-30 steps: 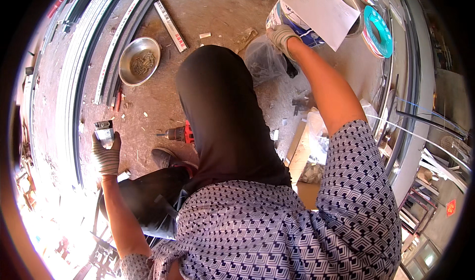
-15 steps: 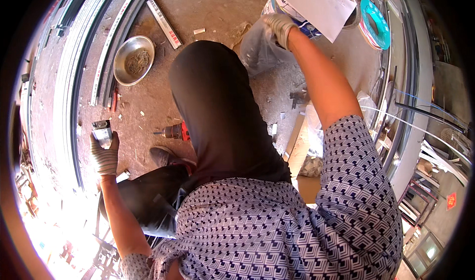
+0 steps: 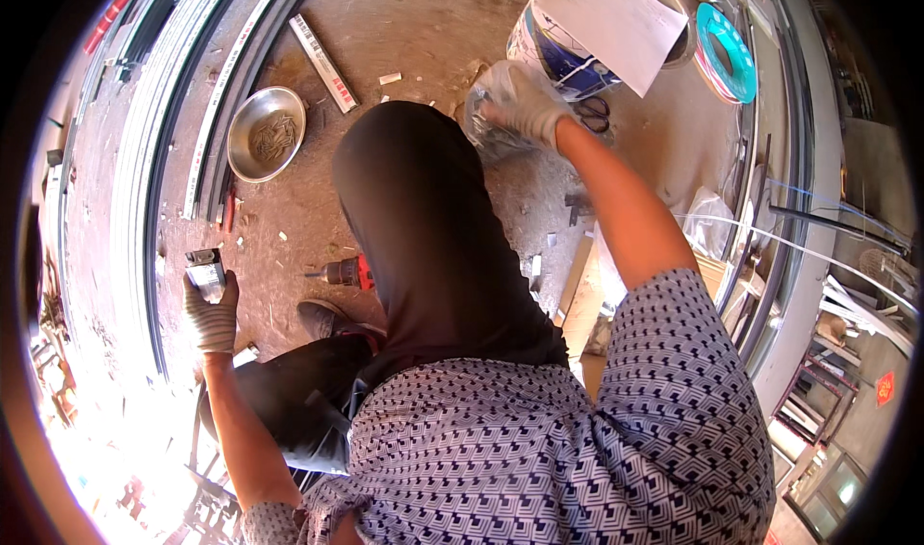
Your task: The person assembles a metal window frame by inserting small metal components into the hollow profiles of the frame sections. They use a cordless drill to secure the parts and a hammer to tap them into place, working on the floor amidst stacks of materials.
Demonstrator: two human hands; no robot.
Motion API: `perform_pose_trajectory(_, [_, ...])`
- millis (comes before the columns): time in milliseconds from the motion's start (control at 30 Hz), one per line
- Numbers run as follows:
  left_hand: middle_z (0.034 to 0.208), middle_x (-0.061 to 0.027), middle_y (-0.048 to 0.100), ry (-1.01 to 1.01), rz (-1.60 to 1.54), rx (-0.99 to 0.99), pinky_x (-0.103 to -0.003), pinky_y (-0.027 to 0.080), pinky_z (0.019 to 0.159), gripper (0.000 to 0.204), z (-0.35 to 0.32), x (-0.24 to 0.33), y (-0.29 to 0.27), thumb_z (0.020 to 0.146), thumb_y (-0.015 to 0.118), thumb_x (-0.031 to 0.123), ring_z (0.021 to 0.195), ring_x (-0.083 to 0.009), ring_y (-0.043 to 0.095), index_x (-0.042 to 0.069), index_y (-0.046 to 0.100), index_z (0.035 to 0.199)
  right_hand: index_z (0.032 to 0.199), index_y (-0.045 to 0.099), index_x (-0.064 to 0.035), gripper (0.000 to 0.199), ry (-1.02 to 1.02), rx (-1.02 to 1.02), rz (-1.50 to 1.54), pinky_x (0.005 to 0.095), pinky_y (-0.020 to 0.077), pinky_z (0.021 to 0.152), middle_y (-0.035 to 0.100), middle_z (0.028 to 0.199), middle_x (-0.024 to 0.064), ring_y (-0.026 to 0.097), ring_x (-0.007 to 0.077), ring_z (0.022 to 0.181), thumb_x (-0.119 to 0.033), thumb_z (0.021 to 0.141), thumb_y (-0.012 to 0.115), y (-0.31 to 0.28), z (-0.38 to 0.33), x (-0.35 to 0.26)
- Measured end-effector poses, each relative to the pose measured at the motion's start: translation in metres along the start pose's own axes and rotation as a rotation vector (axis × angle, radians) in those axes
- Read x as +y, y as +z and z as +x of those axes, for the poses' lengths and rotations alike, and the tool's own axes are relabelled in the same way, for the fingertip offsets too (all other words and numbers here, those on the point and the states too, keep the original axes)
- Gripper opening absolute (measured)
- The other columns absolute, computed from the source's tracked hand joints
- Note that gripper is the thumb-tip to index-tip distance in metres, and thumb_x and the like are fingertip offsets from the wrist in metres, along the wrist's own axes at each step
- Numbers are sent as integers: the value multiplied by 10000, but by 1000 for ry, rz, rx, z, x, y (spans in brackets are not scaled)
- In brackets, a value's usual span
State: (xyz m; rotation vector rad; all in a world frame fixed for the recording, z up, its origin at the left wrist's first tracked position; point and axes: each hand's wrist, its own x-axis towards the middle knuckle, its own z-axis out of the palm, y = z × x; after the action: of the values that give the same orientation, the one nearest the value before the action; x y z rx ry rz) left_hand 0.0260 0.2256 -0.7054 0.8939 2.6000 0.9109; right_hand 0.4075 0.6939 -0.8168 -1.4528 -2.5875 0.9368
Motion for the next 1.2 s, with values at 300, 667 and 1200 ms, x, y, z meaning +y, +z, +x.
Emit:
perform_pose_trajectory(300, [917, 30, 646, 39, -5, -15, -239, 507, 736, 344, 4, 11, 5, 836, 783, 42, 825, -71, 576, 76, 621, 1138, 1322, 598, -131, 374, 114, -11, -230, 422, 513, 912, 700, 1003, 227, 664, 375, 952, -259, 978, 524, 12, -49, 63])
perform_pose_trajectory(667, [901, 27, 646, 20, -34, 2, -253, 503, 741, 338, 2, 8, 4, 827, 804, 87, 802, -78, 562, 73, 623, 1112, 773, 544, -106, 261, 652, -106, 906, 344, 339, 418, 437, 572, 10, 390, 193, 443, -217, 948, 704, -84, -31, -25])
perform_pose_trajectory(1200, [898, 33, 635, 14, -45, 6, -240, 495, 720, 318, 4, -2, 7, 830, 811, 85, 789, -70, 554, 92, 611, 1078, 903, 572, -96, 160, 619, -42, 545, 349, 446, 457, 520, 696, 41, 455, 160, 505, -184, 914, 705, -113, -38, -44])
